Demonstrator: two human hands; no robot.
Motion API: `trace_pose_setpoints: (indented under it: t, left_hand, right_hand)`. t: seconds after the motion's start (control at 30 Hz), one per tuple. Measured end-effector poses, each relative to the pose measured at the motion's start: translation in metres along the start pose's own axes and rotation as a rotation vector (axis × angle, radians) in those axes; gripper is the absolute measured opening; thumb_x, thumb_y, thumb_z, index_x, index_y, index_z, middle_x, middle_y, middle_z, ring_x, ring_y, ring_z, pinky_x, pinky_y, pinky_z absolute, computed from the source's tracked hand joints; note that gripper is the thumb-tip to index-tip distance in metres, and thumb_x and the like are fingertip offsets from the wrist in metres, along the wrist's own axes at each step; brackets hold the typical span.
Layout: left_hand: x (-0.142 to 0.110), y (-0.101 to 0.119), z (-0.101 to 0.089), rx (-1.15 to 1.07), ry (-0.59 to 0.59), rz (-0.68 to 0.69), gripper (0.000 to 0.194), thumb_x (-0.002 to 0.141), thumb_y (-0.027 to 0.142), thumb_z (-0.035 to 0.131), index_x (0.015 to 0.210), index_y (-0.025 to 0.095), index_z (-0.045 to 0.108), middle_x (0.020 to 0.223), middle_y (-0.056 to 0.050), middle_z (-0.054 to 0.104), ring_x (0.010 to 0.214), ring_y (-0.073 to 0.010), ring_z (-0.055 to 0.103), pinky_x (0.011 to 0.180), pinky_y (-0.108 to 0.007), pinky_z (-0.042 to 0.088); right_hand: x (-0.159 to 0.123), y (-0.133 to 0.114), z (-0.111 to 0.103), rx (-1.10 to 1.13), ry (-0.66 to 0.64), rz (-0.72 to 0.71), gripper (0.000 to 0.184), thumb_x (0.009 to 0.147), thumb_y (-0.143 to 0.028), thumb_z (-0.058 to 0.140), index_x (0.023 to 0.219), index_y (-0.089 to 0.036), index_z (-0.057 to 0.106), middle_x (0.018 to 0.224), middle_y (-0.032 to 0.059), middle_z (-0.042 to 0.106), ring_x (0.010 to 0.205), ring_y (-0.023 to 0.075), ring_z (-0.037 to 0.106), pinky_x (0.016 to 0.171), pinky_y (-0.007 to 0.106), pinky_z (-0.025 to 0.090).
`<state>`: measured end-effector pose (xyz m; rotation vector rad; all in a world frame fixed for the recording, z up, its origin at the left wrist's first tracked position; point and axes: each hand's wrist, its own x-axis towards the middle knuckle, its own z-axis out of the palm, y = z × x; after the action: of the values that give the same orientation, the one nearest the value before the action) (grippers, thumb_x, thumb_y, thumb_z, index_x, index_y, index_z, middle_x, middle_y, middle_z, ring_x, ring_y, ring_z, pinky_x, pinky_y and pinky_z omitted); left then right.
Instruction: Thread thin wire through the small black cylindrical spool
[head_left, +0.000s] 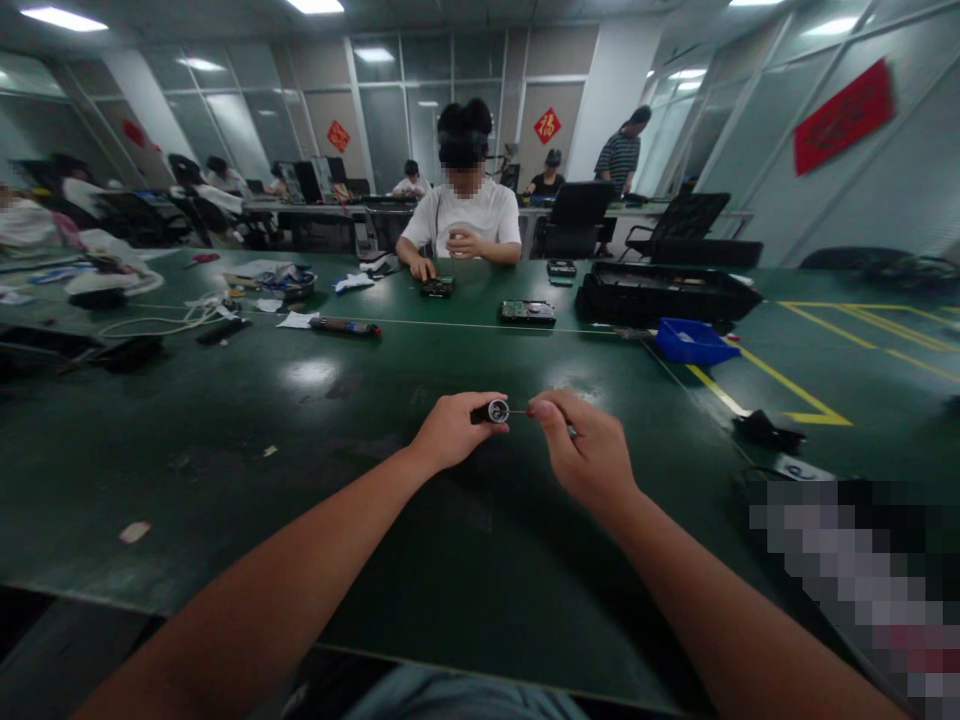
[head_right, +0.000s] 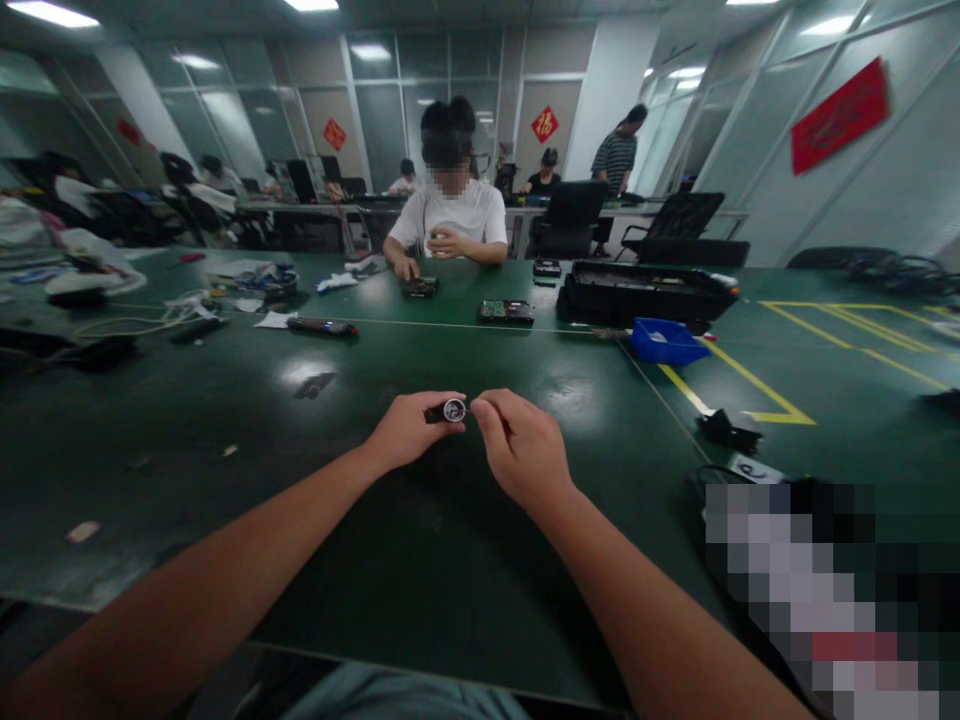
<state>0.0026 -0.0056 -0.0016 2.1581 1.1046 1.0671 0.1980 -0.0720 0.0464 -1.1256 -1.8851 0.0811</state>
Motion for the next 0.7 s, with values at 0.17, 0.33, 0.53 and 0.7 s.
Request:
trace_pose_setpoints:
  t: [0.17, 0.33, 0.53, 0.7]
  left_hand:
    - [0.0, 0.001, -0.001, 0.0, 0.02, -0.009, 0.041, 0.079, 0.029, 0.082, 0.119, 0.025, 0.073, 0.113, -0.003, 0.077, 0.102, -0.0225, 0.071, 0.092, -0.035, 0.054]
    - [-0.001, 0.002, -0.001, 0.027, 0.005, 0.011, 0.042, 0.078, 0.028, 0.082, 0.119, 0.025, 0.073, 0.112, -0.003, 0.077, 0.101, -0.0219, 0.071, 0.091, -0.034, 0.053]
    - [0.0, 0.003, -0.002, 0.019, 0.016, 0.035, 0.041, 0.08, 0.027, 0.081, 0.12, 0.024, 0.072, 0.117, -0.003, 0.075, 0.106, -0.0217, 0.07, 0.093, -0.035, 0.052]
    - [0.001, 0.004, -0.003, -0.007, 0.041, 0.002, 0.04, 0.08, 0.026, 0.081, 0.119, 0.024, 0.072, 0.115, -0.003, 0.076, 0.104, -0.0218, 0.07, 0.092, -0.036, 0.053]
  right_hand:
    - [-0.002, 0.002, 0.002, 0.087, 0.067, 0.123, 0.022, 0.099, -0.034, 0.05, 0.112, -0.02, 0.063, 0.088, 0.0058, 0.074, 0.076, 0.0197, 0.069, 0.068, 0.033, 0.05]
    - [-0.002, 0.006, 0.007, 0.201, 0.105, 0.235, 0.026, 0.102, -0.039, 0.047, 0.102, -0.02, 0.065, 0.081, 0.004, 0.072, 0.075, 0.0188, 0.069, 0.071, 0.034, 0.051]
    - [0.002, 0.018, 0.012, 0.479, 0.237, 0.443, 0.03, 0.1, -0.045, 0.048, 0.095, -0.02, 0.064, 0.08, 0.0042, 0.069, 0.069, 0.0175, 0.066, 0.068, 0.034, 0.054]
    - [0.001, 0.012, 0.011, 0.414, 0.275, 0.424, 0.028, 0.1, -0.043, 0.049, 0.097, -0.02, 0.063, 0.083, 0.0043, 0.069, 0.073, 0.0175, 0.066, 0.07, 0.034, 0.054]
